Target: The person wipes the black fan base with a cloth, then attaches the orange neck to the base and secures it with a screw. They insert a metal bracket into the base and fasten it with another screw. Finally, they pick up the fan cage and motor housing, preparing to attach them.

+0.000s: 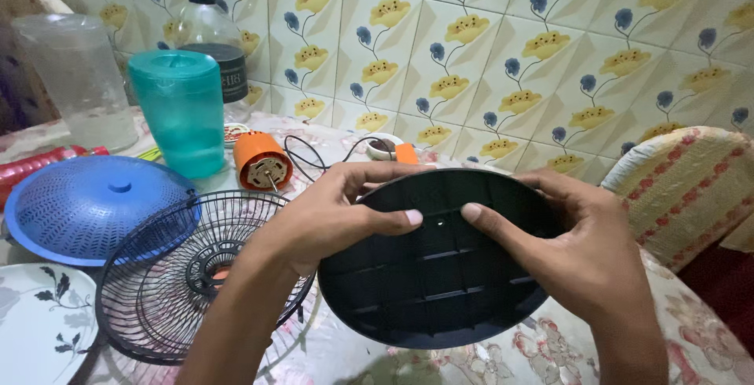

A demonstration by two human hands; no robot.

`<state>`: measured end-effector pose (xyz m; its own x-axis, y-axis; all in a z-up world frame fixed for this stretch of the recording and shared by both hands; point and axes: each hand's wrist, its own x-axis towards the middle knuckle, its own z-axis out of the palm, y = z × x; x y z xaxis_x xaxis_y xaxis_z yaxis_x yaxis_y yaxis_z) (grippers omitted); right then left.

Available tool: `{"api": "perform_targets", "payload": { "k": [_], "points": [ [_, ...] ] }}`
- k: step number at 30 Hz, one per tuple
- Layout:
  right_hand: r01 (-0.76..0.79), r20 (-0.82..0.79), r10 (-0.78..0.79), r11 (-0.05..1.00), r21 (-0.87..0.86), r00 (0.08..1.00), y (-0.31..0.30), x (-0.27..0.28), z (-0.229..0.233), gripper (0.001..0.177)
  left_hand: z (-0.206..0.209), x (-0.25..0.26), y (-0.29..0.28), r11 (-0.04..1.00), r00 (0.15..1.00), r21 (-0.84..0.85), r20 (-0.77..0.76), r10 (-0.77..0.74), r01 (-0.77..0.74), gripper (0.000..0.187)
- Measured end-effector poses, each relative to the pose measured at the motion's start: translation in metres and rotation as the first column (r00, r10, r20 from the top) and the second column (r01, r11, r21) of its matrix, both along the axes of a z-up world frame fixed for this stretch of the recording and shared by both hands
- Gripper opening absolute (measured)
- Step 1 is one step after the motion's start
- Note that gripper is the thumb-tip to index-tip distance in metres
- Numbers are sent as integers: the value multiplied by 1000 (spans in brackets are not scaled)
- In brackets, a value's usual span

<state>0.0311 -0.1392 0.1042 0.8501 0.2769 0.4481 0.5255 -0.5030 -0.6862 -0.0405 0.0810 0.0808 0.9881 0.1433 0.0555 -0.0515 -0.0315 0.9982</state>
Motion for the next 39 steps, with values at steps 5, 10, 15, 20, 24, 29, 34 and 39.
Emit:
{"api": "perform_targets", "payload": {
  "k": [5,10,15,20,24,29,34,39],
  "points": [
    [-76,-7,76,997,22,997,-5,4,-3,40,-6,2,2,997,993,35,96,-74,70,52],
    [-40,-8,41,999,24,999,-6,5,-4,36,-12,2,4,994,991,86,114,-72,63,49],
    [-86,-12,86,996,-15,996,-6,6,-3,35,-12,2,3,993,991,106,115,-61,49,51],
    [-90,-9,91,994,57,996,-2,3,-4,37,-12,3,4,995,988,55,129,-87,80,52],
    [-38,-6,38,999,35,999,0,0,-3,40,-13,4,5,993,985,76,140,-98,88,50],
    [-12,-56,10,999,-44,998,0,2,1,42,-14,4,6,995,992,88,107,-66,56,48],
    [-49,-49,49,999,-9,998,-4,5,-4,42,-16,4,5,993,983,73,153,-102,92,48],
    [-146,-130,161,982,116,978,-25,27,-11,37,-15,3,6,994,982,48,155,-108,101,48]
  ]
}}
